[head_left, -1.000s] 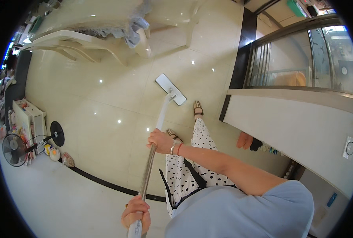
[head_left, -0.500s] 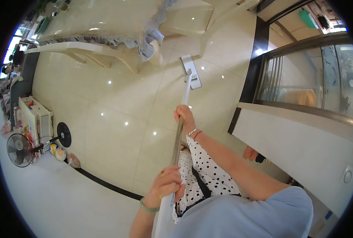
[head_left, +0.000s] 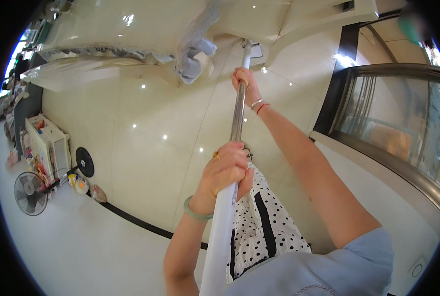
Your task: The person mops the tiled floor of a living area using a flat mop. They move the mop back and forth across the floor, navigating around furniture such as a dining table, chairs, a sofa, and a fan. The person continues mopping different sections of the room throughout the video.
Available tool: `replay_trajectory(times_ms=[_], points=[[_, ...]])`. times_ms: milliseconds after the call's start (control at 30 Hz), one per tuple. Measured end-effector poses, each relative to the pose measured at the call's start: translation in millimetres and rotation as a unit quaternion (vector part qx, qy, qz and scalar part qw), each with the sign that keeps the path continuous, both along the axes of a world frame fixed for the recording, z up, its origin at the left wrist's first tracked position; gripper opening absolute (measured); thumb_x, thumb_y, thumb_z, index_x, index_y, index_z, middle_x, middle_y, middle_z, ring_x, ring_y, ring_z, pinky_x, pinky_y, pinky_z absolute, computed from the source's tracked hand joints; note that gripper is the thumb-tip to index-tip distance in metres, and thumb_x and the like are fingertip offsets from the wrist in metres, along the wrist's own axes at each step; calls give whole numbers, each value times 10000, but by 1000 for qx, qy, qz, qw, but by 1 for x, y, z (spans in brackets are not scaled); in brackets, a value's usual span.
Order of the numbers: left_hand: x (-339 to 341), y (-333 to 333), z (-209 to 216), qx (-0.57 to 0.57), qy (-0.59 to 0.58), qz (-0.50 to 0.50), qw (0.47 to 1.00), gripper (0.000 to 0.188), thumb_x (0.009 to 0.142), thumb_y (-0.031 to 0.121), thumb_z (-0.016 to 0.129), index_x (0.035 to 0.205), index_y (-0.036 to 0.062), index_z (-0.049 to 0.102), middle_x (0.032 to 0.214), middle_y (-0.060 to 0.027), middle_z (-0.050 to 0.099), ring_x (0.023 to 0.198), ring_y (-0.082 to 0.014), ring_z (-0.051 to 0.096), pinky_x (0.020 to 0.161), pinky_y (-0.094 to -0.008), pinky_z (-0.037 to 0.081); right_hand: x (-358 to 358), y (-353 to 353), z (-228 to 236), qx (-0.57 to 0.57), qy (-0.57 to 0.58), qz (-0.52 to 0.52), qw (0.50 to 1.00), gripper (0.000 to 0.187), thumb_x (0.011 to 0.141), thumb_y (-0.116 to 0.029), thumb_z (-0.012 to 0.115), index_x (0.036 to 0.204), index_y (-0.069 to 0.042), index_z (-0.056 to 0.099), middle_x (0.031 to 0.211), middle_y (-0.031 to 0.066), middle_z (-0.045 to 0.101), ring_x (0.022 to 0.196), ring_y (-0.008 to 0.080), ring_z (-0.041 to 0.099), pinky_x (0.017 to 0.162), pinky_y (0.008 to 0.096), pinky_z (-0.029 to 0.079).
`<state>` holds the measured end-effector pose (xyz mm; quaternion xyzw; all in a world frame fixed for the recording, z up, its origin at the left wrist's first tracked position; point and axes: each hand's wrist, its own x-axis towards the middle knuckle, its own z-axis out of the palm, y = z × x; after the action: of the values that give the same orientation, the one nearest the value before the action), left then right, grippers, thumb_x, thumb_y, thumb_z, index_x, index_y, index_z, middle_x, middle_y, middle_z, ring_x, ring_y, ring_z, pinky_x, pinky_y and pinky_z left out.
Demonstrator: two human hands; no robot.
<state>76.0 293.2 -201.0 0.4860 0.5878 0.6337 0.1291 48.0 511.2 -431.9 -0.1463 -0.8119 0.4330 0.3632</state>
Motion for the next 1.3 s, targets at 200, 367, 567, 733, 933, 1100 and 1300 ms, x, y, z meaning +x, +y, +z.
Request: replay_trajectory(times_ms=[200, 367, 567, 733, 933, 1100, 1300], points=[[39, -30, -27, 13, -48, 94, 994, 258, 769, -118, 607, 722, 58, 425, 720, -82, 588, 695, -235, 599, 908, -498, 493, 20, -11, -10, 38, -112, 64, 991, 207, 754, -6, 687, 683, -81, 508, 741, 61, 528, 834, 292, 514, 769, 361, 451], [97, -106, -17, -14, -90, 149, 985, 250, 746, -105, 643, 695, 44, 449, 746, -91, 592, 719, -259, 610, 906, -494, 492, 76, -79, -6, 60, -131, 147, 979, 174, 734, -48, 661, 666, -119, 517, 733, 49, 505, 847, 273, 514, 758, 361, 467], [176, -227, 19, -85, -110, 181, 974, 142, 861, -61, 522, 802, 48, 452, 802, -118, 603, 777, -241, 591, 952, -546, 456, 153, -202, 16, 39, -234, 243, 941, 141, 723, -100, 663, 688, -165, 543, 775, 13, 526, 873, 259, 520, 755, 356, 480], [264, -341, 63, -130, -180, 261, 939, 97, 898, 4, 487, 822, 53, 454, 784, -105, 574, 788, -221, 563, 970, -521, 442, 242, -331, 20, 57, -224, 288, 929, 136, 710, -124, 689, 698, -184, 568, 790, 2, 550, 884, 247, 538, 754, 345, 487], [330, -443, 93, -106, -257, 372, 885, 143, 883, 20, 524, 750, 47, 478, 785, -121, 612, 794, -246, 599, 935, -517, 470, 304, -450, 63, 13, -298, 382, 875, 115, 718, -120, 675, 710, -175, 574, 783, -1, 570, 878, 249, 550, 744, 363, 492], [297, -436, 104, -78, -168, 243, 952, 173, 832, 1, 627, 739, 51, 489, 766, -115, 621, 741, -249, 619, 892, -522, 503, 292, -428, 83, 88, -322, 343, 878, 85, 772, -175, 659, 711, -158, 602, 786, 3, 585, 894, 231, 577, 711, 365, 497], [259, -393, 114, -50, -167, 125, 977, 182, 823, 1, 664, 786, 65, 498, 724, -85, 616, 701, -239, 613, 879, -526, 509, 320, -392, 108, 42, -302, 181, 935, 175, 816, -194, 696, 712, -114, 581, 783, 32, 582, 857, 266, 583, 702, 388, 485]])
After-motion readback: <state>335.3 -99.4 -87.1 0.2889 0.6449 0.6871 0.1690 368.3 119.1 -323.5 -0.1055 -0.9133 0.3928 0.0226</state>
